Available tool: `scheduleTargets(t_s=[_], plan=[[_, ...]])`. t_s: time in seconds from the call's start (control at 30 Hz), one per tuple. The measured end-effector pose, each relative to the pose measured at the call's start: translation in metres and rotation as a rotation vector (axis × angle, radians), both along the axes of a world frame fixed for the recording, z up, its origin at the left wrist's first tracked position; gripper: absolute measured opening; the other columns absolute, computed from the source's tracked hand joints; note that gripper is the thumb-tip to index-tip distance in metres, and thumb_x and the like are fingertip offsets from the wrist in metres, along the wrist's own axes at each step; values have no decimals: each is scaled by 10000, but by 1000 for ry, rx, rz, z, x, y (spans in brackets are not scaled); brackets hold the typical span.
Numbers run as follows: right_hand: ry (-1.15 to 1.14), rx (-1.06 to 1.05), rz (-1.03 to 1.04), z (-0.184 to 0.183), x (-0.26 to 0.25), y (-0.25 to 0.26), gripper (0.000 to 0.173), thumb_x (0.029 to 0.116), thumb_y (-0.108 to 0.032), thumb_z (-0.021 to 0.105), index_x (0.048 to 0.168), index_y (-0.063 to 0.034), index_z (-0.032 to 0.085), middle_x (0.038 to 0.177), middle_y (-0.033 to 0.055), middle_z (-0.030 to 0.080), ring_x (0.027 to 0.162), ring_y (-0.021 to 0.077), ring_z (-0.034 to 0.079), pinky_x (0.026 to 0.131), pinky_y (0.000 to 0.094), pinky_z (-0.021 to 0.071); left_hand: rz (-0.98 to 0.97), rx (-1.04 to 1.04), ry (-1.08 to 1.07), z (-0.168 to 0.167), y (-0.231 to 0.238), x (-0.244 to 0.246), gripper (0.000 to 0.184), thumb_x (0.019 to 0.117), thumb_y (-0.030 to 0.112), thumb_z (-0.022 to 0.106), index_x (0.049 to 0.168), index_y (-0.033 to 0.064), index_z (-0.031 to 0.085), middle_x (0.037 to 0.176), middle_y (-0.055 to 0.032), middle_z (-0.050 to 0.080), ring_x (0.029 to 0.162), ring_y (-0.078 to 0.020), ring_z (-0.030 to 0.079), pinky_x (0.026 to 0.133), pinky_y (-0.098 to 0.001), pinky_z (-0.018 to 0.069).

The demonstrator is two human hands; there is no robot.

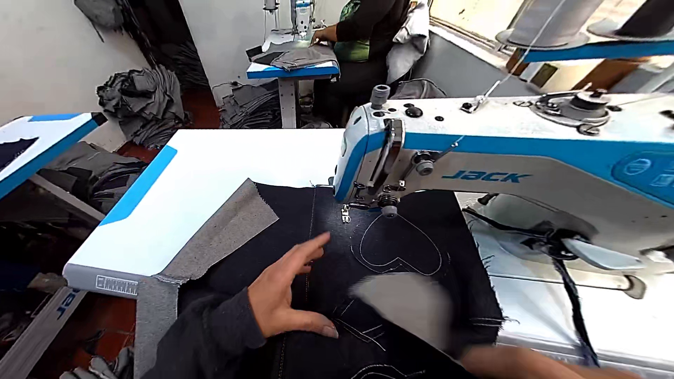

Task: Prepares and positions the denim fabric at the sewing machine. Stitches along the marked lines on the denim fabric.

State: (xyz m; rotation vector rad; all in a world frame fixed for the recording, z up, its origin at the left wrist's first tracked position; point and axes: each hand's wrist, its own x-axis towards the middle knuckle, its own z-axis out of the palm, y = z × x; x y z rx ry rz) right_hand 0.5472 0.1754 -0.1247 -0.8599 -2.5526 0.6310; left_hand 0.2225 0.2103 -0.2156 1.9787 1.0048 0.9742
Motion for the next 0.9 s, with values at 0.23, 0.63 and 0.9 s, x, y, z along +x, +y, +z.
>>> scheduleTargets(t_s=[0.23, 0.63, 0.9], plan=[[196, -77, -170, -70, -112, 111, 316, 952, -106, 680, 1220, 16, 567, 652, 41, 641, 452, 160, 620, 444, 374, 574, 356, -360, -60, 10, 29, -57, 336, 859, 38, 773, 1157, -19, 629, 769, -38, 725, 634, -64, 672, 610, -242, 569], [79, 160, -337, -148, -101, 135, 328, 846, -158, 671, 1126, 9, 645, 624, 48, 570, 470, 218, 542, 448, 431, 464, 408, -244, 332, -29, 82, -57, 371, 917, 180, 767, 1242, 38, 656, 864, -80, 751, 700, -182, 693, 728, -421, 568], [149, 72, -378, -150, -100, 134, 485, 818, -257, 775, 1204, -14, 608, 658, 14, 609, 476, 151, 541, 457, 364, 468, 407, -206, 274, -36, 80, -62, 300, 863, 142, 796, 1130, 61, 687, 791, -20, 723, 624, -102, 643, 642, -334, 546]])
